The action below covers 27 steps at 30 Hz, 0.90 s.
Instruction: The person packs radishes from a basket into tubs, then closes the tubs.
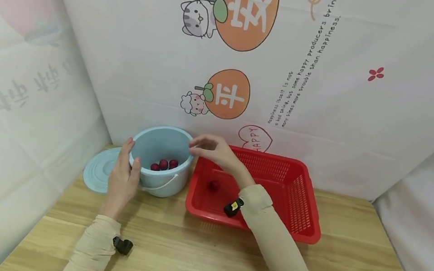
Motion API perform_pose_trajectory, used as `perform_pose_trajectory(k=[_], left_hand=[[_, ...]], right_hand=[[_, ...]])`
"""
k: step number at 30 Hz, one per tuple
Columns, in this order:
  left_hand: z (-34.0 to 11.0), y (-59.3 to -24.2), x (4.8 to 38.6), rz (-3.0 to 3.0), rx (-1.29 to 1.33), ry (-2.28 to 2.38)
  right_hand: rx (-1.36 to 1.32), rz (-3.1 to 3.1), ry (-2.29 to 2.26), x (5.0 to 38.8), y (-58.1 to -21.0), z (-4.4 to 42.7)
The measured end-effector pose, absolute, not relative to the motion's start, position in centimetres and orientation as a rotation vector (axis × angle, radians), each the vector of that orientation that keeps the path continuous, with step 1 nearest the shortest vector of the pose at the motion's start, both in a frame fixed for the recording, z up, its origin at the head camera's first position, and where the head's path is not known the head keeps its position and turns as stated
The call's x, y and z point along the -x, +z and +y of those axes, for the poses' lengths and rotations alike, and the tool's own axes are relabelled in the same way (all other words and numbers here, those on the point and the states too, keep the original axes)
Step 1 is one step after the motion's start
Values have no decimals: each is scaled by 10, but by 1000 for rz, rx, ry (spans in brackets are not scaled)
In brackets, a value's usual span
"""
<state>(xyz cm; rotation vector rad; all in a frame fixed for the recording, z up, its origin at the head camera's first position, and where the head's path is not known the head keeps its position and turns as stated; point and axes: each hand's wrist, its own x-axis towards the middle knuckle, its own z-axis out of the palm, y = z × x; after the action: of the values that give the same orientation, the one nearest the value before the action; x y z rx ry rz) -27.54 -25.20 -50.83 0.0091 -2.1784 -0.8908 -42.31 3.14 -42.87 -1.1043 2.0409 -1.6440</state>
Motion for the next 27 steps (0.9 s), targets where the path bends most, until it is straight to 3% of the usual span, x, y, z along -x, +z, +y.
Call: perform_pose_trajectory(k=[12, 27], left_hand=[[-255, -506, 275, -2167, -2, -899], [-254, -510, 275, -2185, -10, -903]], right_hand=[[995, 2142, -1373, 435, -447, 72], [1235, 2098, -717, 463, -492, 83]])
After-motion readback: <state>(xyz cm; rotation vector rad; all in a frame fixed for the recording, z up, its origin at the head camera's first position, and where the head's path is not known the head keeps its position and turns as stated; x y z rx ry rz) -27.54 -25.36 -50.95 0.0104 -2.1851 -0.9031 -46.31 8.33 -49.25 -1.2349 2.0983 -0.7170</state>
